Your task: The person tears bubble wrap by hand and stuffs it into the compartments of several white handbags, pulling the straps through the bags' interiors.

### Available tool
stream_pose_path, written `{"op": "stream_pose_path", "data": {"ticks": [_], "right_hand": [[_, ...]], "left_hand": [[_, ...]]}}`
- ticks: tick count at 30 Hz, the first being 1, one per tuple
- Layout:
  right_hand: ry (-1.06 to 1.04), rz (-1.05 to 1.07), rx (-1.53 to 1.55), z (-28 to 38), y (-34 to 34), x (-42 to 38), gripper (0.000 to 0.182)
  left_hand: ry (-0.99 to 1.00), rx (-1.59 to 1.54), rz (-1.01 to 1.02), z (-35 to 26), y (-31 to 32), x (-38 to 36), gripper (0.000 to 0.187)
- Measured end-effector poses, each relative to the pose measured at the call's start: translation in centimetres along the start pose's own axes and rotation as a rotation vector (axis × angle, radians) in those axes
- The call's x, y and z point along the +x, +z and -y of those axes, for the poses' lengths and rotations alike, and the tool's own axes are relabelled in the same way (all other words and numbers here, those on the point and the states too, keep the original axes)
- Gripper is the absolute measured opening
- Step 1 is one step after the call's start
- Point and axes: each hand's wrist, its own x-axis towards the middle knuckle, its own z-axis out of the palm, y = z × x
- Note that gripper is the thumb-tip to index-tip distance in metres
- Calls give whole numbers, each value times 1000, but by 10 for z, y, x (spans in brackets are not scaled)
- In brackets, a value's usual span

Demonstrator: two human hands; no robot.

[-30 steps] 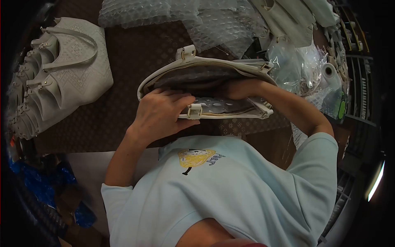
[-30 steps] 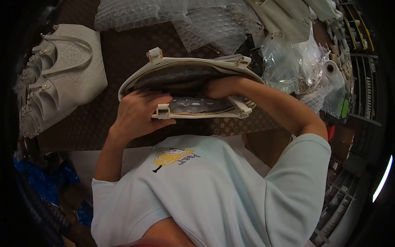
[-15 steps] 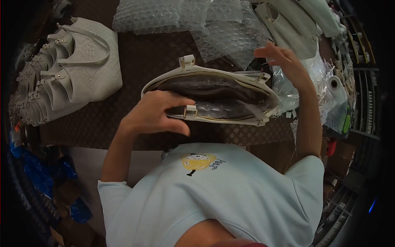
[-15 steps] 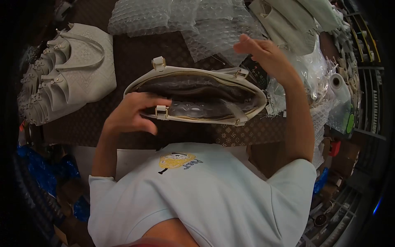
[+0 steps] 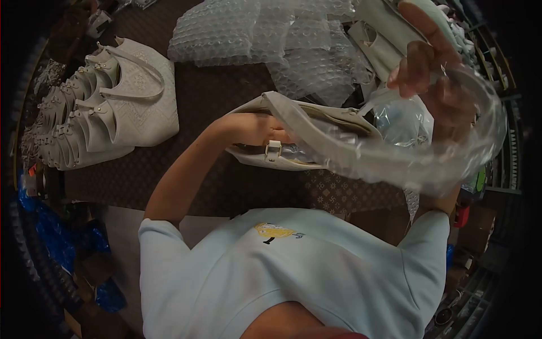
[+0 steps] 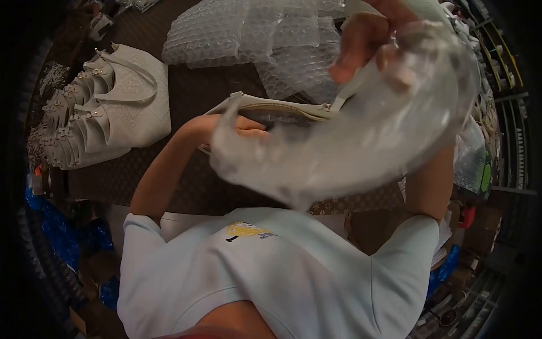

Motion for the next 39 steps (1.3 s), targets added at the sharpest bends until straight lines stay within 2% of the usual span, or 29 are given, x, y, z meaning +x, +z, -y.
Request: {"op": "stream_pose_path", "data": {"ticks": [1,2,3,5,6,7,8,10,12,13,14,15,16,18,19,20,21,22,24,25,26,28,31,33,36,37,39], "right_hand": [[-1,144,-186,7,14,9,69],[-2,289,-372,13,30,17,70],[-6,435,-558,16,47,22,70],[119,638,-613,18,74,13,67],[191,676,-541,16,86,5,65],[266,709,-471,14,98,-4,63],[311,756,-600,13,109,-9,64],[360,806,-721,8,122,-10,65],[677,721,-1277,-2,135,-4,59],[620,551,-1556,-20,133,-10,57],[552,362,-1821,-46,126,-23,56],[599,301,-1904,-71,110,-30,50],[645,240,-1986,-95,89,-36,46],[761,607,-2134,-138,61,-49,39],[739,746,-2073,-148,61,-51,40],[717,889,-2000,-158,62,-53,42],[614,801,-1906,-169,57,-60,31],[615,800,-1900,-169,57,-51,31],[785,426,-1571,-160,55,-26,24],[865,384,-1435,-152,57,-14,20],[870,393,-1433,-153,58,-15,20],[747,236,-1123,-152,57,-21,20],[711,316,-962,-158,42,-33,28],[682,349,-876,-157,34,-36,31],[1163,301,-328,-156,26,-43,32],[1167,299,-325,-158,25,-42,32],[1105,87,-349,-165,24,-39,29]], "left_hand": [[-76,-76,39,-20,-3,-5,32],[47,52,-23,6,1,6,33],[50,-14,-57,17,4,9,38],[64,-147,-124,38,10,15,59],[-80,-201,-7,-6,-4,1,63],[-301,-74,11,-12,-1,6,62],[-299,-90,8,-13,2,3,62],[-199,-49,13,-14,7,-2,58],[-236,-28,6,13,17,15,57],[-101,-62,108,24,11,27,56],[-172,16,134,-2,3,13,55],[-243,97,159,-28,-5,-2,54],[-198,102,106,-10,4,11,54],[-110,11,136,12,14,20,51],[-30,-87,154,-1,7,11,48],[-107,164,137,-20,0,4,41],[-109,162,140,-12,4,8,41],[-101,194,167,1,11,15,41],[-94,228,191,7,15,15,40],[-91,218,188,10,18,15,40],[-76,193,161,13,22,16,41],[-60,163,127,13,22,15,42],[-91,133,132,10,21,13,53],[-80,83,167,12,23,16,70],[-187,52,258,-11,4,4,65],[-184,50,261,-8,6,4,65],[-76,41,103,-1,16,2,72]]}}
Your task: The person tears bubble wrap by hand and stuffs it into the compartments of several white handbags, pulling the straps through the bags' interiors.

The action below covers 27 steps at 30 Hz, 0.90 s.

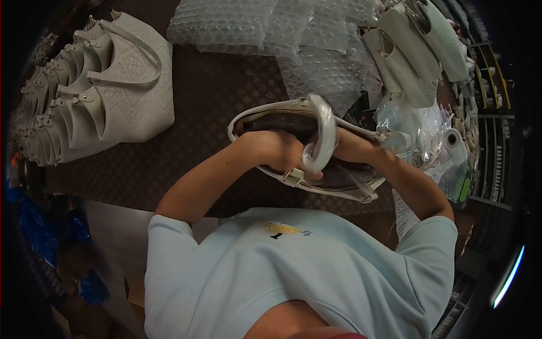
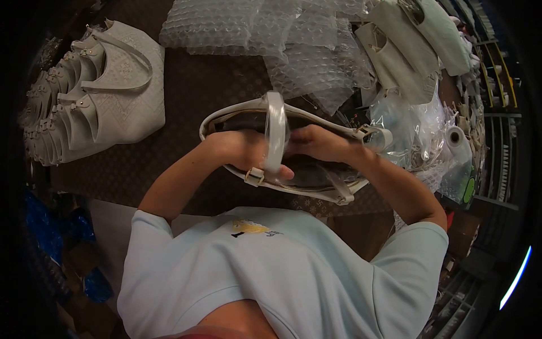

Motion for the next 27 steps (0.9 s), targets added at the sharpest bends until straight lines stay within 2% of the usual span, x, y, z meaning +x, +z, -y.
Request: {"op": "stream_pose_path", "data": {"ticks": [1,3,4,6,8,10,11,13,14,16,17,19,21,24,26,27], "right_hand": [[28,-53,-230,-7,3,9,34],[30,-15,-295,-65,27,36,33],[9,39,-371,-65,37,45,32],[-59,117,-462,-65,56,66,31],[-124,166,-535,-62,67,85,29],[-146,186,-547,-59,70,89,28],[-142,190,-549,-56,68,85,27],[-118,185,-533,-46,56,74,26],[-111,187,-526,-44,53,73,25],[-105,174,-515,-47,53,78,24],[-119,162,-523,-54,58,86,23],[-123,133,-514,-53,64,90,22],[-69,118,-551,-44,62,77,21],[147,86,-701,-12,48,28,19],[334,28,-747,1,41,1,18],[382,13,-784,-9,40,0,19]], "left_hand": [[1,0,7,3,4,1,72],[77,-10,34,7,9,6,73],[80,-5,44,1,6,2,73],[-66,103,186,-19,-5,-13,73],[-58,51,172,-17,-10,-24,71],[95,-93,48,-10,-2,-26,65],[104,-98,47,-8,3,-23,65],[-27,-29,-129,-1,11,-15,52],[-30,-40,-129,-1,11,-13,52],[-101,108,-184,-2,9,-8,41],[-18,165,-300,7,19,-1,35],[-6,199,-321,7,15,-1,33],[-6,214,-339,9,17,-2,31],[19,254,-355,8,19,-2,29],[-103,296,-290,-2,13,-3,23],[-93,307,-285,-4,13,-1,23]]}}
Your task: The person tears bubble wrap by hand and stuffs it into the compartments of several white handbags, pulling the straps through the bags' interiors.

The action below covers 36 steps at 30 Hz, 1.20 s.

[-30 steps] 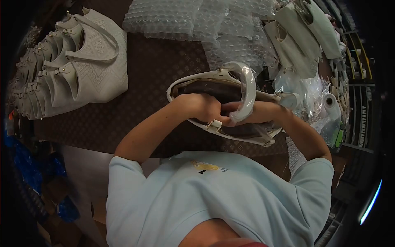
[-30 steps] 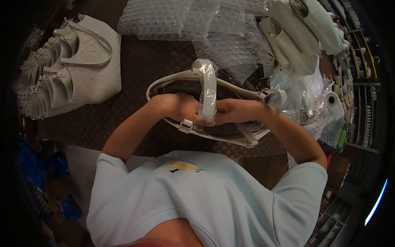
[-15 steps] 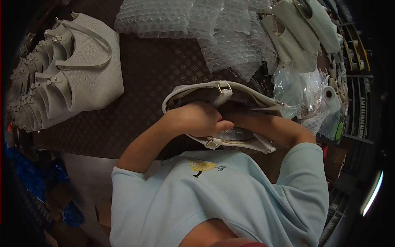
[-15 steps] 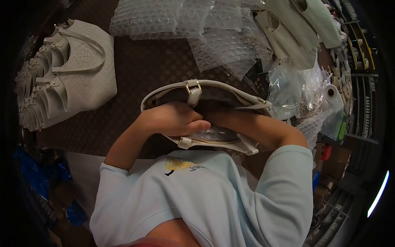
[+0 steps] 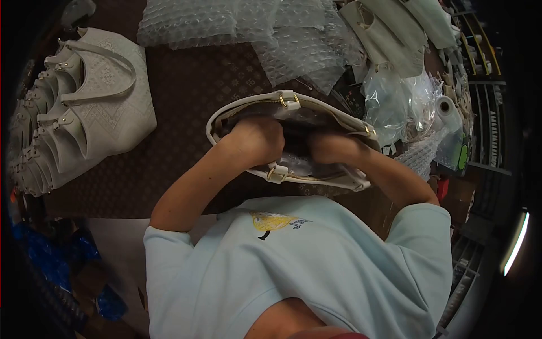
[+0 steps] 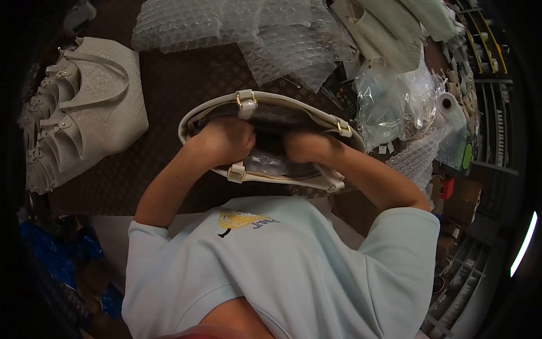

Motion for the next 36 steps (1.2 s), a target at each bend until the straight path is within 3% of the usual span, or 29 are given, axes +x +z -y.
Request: {"op": "stream_pose_path", "data": {"ticks": [6,8,11,13,14,15,17,18,19,20,21,22,24,25,27,28,29,31,32,34,36], "right_hand": [[-223,-129,164,-9,4,11,26],[-329,-169,360,5,-17,-23,28],[-455,-211,678,19,-28,-62,29],[-464,-336,586,23,-21,-58,29],[-460,-452,480,25,-18,-54,32],[-461,-465,480,26,-7,-37,32],[-645,-487,564,23,11,7,41],[-665,-486,496,26,9,5,44],[-678,-484,411,25,4,-1,48],[-471,-210,420,33,-23,-32,48],[-490,-166,434,33,-38,-62,50],[-515,-118,452,25,-43,-84,52],[-890,-291,557,-4,-20,-111,56],[-886,-303,557,-7,-10,-122,56],[-710,-411,163,-3,12,-139,57],[-538,-547,32,4,33,-133,48],[-539,-559,38,4,37,-123,48],[-123,-649,-220,6,46,-110,36],[-121,-655,-207,6,47,-110,36],[-99,-903,-556,7,50,-109,19],[-35,-845,-493,22,62,-93,13]], "left_hand": [[-28,32,38,8,-2,1,29],[194,-198,9,5,-12,-26,31],[246,-434,-25,11,-32,-68,25],[323,-531,-822,23,-30,-78,21],[204,-244,-1001,17,-31,-75,24],[212,-234,-1002,12,-26,-70,24],[-72,-155,-761,10,-6,-51,34],[-11,-101,-802,16,-3,-48,50],[33,-91,-846,23,-4,-48,50],[97,-368,-820,29,-1,-51,57],[156,-642,-757,34,4,-57,63],[181,-641,-768,39,6,-66,63],[381,-1097,-745,44,10,-84,67],[391,-1091,-739,44,17,-88,67],[276,-771,-739,48,32,-85,61],[281,-764,-737,51,35,-80,61],[305,-761,-733,54,37,-76,58],[326,-751,-711,53,34,-77,55],[286,-643,-698,48,31,-76,53],[254,-511,-662,40,27,-73,51],[252,-453,-646,31,33,-66,53]]}}
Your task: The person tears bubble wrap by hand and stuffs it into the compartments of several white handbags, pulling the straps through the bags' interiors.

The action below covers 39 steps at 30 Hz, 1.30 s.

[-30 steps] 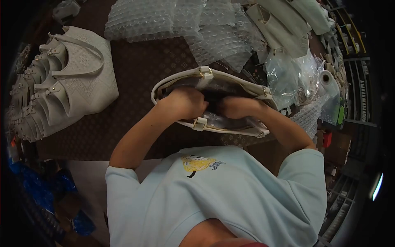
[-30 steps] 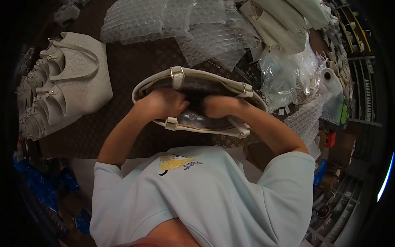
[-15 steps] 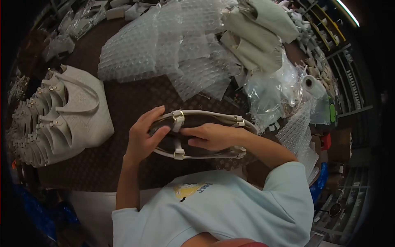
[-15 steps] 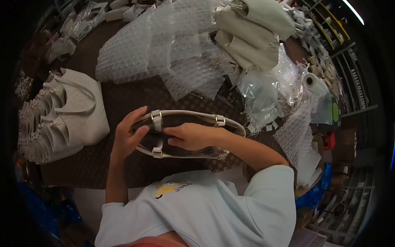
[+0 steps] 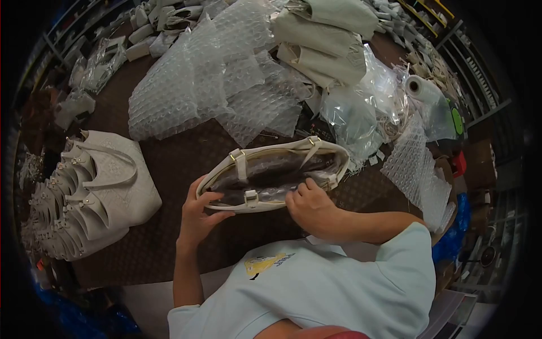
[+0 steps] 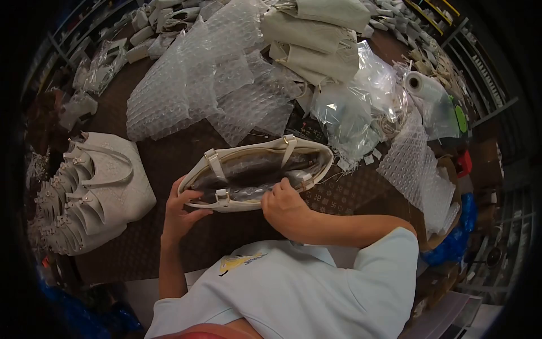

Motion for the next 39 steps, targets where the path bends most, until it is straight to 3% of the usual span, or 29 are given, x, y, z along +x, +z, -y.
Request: {"op": "stream_pose_path", "data": {"ticks": [1,4,6,8,10,11,12,13,14,16,17,19,22,23,24,25,29,30,32,36,38,39], "right_hand": [[45,77,17,6,10,3,9],[171,-152,276,-25,33,-2,19],[220,-337,376,-51,35,-17,26],[317,-516,430,-80,26,-37,21],[621,-532,389,-109,19,-65,26],[871,-665,613,-128,32,-83,27],[1120,-788,843,-150,47,-104,29],[1216,-1011,1101,-175,59,-125,33],[1300,-1231,1365,-200,71,-144,38],[1721,-1357,1457,-245,79,-175,50],[1716,-1341,1470,-276,112,-199,50],[1347,-1756,1559,-341,187,-234,61],[1444,-1799,1642,-406,197,-222,54],[1547,-1699,1649,-419,189,-210,56],[1431,-1685,1731,-440,214,-215,62],[1381,-1469,1853,-452,216,-209,64],[1455,-1202,1743,-520,275,-191,62],[1475,-1171,1692,-525,279,-181,61],[1499,-1111,1549,-525,279,-167,58],[1521,-937,944,-509,257,-154,52],[1476,-854,597,-492,237,-146,49],[1433,-841,475,-481,226,-141,48]], "left_hand": [[9,11,24,-3,7,2,53],[44,13,-22,-14,25,16,53],[-24,-478,-325,-27,29,23,50],[-118,-525,-365,-24,27,19,45],[-288,-326,-291,0,24,12,38],[-293,-315,-297,14,25,4,38],[-445,-180,-265,30,27,-8,35],[-593,-45,-233,45,28,-21,32],[-599,-33,-244,59,31,-37,32],[-699,-10,-315,81,38,-72,29],[-711,-5,-325,88,39,-89,29],[-832,11,-348,97,41,-114,31],[-939,13,-358,97,43,-133,30],[-969,72,-338,91,44,-139,30],[-1007,126,-345,83,43,-129,29],[-997,156,-364,84,43,-127,29],[-1023,439,-362,57,26,-92,31],[-917,528,-417,54,17,-86,33],[-774,859,-596,44,-6,-64,37],[-739,1411,-757,46,-100,-33,55],[-950,1298,-927,53,-142,-21,66],[-949,1295,-927,76,-167,-28,66]]}}
